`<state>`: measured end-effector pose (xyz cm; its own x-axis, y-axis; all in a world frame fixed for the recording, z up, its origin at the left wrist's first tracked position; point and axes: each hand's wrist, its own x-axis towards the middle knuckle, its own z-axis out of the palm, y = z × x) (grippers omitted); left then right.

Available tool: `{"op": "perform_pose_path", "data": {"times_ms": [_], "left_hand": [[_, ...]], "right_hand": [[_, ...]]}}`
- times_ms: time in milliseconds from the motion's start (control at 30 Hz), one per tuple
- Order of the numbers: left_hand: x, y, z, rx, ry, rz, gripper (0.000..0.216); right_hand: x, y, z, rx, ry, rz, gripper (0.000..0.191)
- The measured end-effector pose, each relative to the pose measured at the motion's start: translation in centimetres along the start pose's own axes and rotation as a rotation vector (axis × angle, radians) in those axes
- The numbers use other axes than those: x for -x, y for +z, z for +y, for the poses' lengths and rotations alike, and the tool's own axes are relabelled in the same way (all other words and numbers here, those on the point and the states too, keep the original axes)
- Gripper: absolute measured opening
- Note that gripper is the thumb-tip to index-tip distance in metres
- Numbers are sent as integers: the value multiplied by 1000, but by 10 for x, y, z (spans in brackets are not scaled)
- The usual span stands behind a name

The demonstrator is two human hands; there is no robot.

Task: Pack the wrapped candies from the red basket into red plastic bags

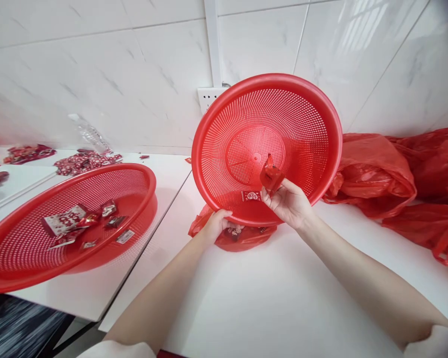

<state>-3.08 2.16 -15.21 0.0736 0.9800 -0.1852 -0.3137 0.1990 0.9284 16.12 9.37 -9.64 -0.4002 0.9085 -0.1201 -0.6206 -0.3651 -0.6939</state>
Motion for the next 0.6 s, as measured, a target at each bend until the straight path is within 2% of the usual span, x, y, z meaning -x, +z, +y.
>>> {"op": "perform_pose_path", "data": {"times_ms": [200,300,467,533,600], "left_hand": [[0,-1,-1,-16,21,-14,26],[-2,-4,-3,-14,25,-5,27],[-2,-5,-5,-21,8,2,28],[-1,-4,-4,-19,16,9,27],[0,-2,-3,-16,25,11,25]], "right_hand": [[1,1,-4,105,-8,-63,16],[4,1,-10,153,8,-45,23],[6,2,-13,228,137,-15,14],[2,1,-9,203,47,44,10],[-2,-2,-6,186,-76,78,17]]}}
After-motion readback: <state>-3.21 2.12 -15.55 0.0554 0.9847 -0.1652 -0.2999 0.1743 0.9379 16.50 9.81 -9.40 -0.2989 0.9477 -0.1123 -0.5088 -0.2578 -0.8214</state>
